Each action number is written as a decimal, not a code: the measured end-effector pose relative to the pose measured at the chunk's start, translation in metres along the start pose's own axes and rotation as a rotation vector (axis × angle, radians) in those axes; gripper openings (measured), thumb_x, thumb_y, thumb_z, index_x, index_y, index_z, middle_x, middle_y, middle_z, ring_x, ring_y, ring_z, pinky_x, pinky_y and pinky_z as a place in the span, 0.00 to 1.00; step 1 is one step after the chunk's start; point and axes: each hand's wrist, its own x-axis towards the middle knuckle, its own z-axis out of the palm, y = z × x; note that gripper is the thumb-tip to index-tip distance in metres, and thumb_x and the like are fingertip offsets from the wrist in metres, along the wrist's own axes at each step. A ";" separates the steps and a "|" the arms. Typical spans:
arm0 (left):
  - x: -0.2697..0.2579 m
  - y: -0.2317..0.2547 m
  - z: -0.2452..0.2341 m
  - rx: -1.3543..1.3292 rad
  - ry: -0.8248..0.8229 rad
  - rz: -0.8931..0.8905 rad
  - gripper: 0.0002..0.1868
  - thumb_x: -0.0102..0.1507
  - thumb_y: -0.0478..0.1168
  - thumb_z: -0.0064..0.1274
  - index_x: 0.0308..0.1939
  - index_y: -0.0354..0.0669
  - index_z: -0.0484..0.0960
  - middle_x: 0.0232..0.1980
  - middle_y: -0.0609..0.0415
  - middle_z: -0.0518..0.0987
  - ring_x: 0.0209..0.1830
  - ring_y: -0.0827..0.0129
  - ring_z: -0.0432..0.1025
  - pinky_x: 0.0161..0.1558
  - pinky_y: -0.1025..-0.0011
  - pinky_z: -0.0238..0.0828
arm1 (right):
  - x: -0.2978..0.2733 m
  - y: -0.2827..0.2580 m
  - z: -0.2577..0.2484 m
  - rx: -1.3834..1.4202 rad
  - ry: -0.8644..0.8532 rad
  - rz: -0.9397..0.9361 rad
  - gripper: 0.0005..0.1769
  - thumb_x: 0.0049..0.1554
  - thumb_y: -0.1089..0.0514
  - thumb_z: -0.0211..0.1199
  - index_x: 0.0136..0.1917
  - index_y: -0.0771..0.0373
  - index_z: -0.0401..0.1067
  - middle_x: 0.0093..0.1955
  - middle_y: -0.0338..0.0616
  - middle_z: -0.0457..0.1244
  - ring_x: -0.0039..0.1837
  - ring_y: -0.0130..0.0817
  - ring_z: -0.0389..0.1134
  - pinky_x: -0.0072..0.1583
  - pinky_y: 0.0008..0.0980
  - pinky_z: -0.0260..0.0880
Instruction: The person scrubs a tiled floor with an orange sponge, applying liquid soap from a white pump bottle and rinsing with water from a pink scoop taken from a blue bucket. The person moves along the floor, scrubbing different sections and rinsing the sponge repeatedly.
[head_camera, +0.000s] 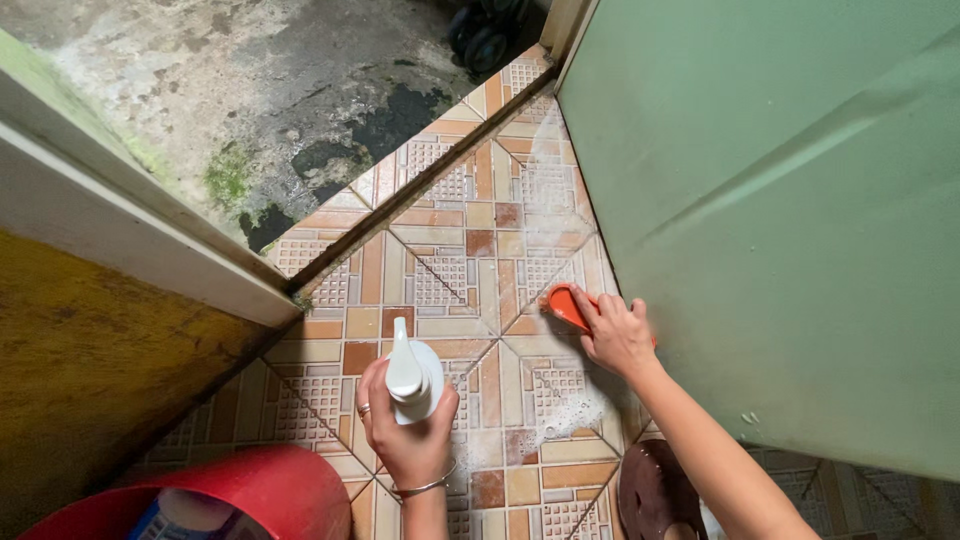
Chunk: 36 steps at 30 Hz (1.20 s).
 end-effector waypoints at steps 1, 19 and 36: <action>0.002 0.000 0.003 0.001 -0.004 0.000 0.36 0.46 0.36 0.69 0.58 0.38 0.75 0.62 0.43 0.74 0.62 0.51 0.72 0.62 0.58 0.69 | 0.004 0.001 0.004 -0.002 -0.023 0.052 0.51 0.45 0.45 0.66 0.80 0.48 0.54 0.49 0.41 0.60 0.52 0.37 0.64 0.53 0.47 0.60; 0.089 -0.040 0.058 0.466 0.156 0.124 0.39 0.43 0.38 0.72 0.58 0.35 0.76 0.59 0.43 0.77 0.64 0.44 0.67 0.67 0.47 0.58 | 0.276 0.016 0.073 0.359 -0.045 0.025 0.44 0.48 0.52 0.64 0.78 0.41 0.58 0.52 0.59 0.61 0.49 0.55 0.67 0.45 0.53 0.72; 0.093 -0.017 0.266 0.286 -0.022 0.007 0.16 0.57 0.33 0.56 0.49 0.38 0.77 0.55 0.43 0.75 0.58 0.47 0.67 0.61 0.52 0.60 | 0.374 0.064 0.114 0.343 -0.054 0.301 0.45 0.47 0.55 0.64 0.76 0.39 0.54 0.51 0.62 0.60 0.49 0.58 0.66 0.44 0.54 0.71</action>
